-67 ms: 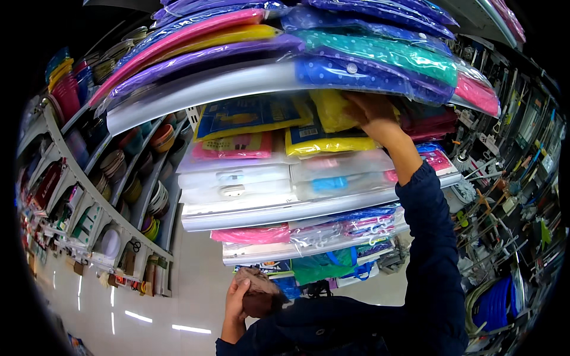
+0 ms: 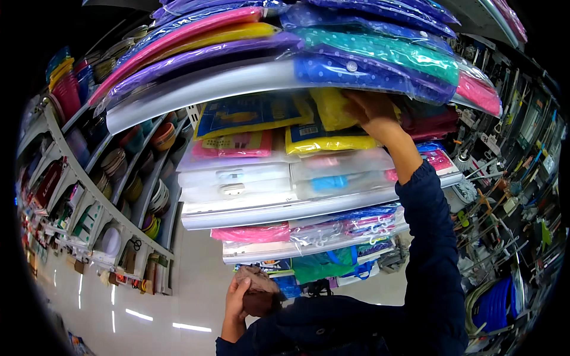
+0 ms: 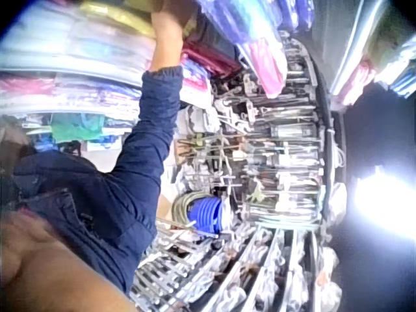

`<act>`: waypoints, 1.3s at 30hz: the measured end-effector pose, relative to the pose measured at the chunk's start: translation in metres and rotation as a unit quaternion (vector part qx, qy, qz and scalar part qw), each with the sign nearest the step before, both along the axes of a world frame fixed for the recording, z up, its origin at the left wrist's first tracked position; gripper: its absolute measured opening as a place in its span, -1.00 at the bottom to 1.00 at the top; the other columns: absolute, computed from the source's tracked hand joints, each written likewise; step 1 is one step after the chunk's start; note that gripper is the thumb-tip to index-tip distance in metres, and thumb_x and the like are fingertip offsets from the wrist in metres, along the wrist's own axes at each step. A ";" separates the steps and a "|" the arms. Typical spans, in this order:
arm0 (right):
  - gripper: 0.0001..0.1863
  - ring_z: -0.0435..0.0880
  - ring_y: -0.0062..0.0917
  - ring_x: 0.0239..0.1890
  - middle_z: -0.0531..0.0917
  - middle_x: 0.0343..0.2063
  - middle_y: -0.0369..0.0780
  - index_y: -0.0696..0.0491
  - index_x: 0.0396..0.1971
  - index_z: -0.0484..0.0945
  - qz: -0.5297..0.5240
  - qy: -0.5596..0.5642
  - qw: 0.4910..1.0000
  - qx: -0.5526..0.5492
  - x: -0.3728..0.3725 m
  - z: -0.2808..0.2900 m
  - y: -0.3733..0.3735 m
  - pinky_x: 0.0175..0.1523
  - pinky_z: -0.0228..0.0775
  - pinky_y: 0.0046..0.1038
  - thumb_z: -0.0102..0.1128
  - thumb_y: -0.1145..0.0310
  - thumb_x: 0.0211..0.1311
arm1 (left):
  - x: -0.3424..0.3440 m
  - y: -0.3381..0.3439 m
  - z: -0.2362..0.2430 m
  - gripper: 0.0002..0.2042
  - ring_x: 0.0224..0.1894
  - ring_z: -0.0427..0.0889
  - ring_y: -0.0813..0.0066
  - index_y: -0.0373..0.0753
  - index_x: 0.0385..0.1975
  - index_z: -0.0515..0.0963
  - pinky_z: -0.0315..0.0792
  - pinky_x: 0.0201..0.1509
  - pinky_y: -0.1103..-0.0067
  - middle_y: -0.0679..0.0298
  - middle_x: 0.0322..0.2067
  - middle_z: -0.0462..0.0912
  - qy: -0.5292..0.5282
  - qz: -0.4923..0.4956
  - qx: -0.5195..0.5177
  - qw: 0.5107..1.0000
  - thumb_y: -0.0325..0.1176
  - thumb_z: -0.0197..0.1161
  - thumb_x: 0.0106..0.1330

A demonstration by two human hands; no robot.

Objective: The person wipes various retail shelves with a cloth, moving from plastic goods to household items and tools. They wipe the shelf edges and surfaces while walking down the aisle.

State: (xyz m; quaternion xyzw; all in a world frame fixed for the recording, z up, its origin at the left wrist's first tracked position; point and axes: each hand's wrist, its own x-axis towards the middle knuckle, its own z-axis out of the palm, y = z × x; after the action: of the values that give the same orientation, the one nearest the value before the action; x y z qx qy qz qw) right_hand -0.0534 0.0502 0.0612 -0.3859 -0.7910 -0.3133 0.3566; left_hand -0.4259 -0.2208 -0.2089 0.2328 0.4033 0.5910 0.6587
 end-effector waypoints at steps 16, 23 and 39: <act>-0.81 0.52 -0.23 -0.21 0.57 -0.26 -0.18 0.11 -0.32 0.59 0.120 0.068 0.990 0.027 0.002 -0.065 -0.062 -0.10 0.34 -0.28 0.26 0.48 0.00 | -0.010 -0.013 -0.016 -0.65 -0.06 0.59 0.31 -0.26 0.09 0.39 0.50 0.04 0.41 0.16 -0.05 0.56 0.001 0.034 -0.026 0.999 -0.41 0.13 0.31; -0.87 0.52 -0.29 -0.28 0.55 -0.38 -0.22 0.09 -0.43 0.54 0.097 0.091 0.989 0.067 0.003 -0.100 -0.041 -0.18 0.34 -0.33 0.22 0.53 -0.06 | -0.006 0.002 -0.010 -0.65 -0.04 0.58 0.29 -0.26 0.09 0.38 0.50 0.05 0.39 0.14 -0.06 0.56 0.001 0.014 -0.003 1.000 -0.43 0.14 0.30; -0.74 0.45 -0.12 -0.04 0.51 -0.17 -0.07 0.12 -0.26 0.47 0.075 0.169 0.976 0.117 0.047 -0.089 -0.067 0.09 0.25 -0.17 0.19 0.53 -0.03 | -0.008 0.020 -0.017 -0.72 -0.14 0.63 0.30 -0.27 0.02 0.42 0.55 -0.04 0.42 0.12 -0.14 0.60 0.047 -0.018 0.003 0.999 -0.42 0.08 0.33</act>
State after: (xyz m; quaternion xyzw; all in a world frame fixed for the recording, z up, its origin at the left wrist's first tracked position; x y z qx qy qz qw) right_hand -0.0065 -0.0170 -0.0274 -0.3288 -0.7040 -0.3067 0.5498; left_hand -0.4337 -0.2011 -0.2261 0.2697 0.4276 0.5691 0.6485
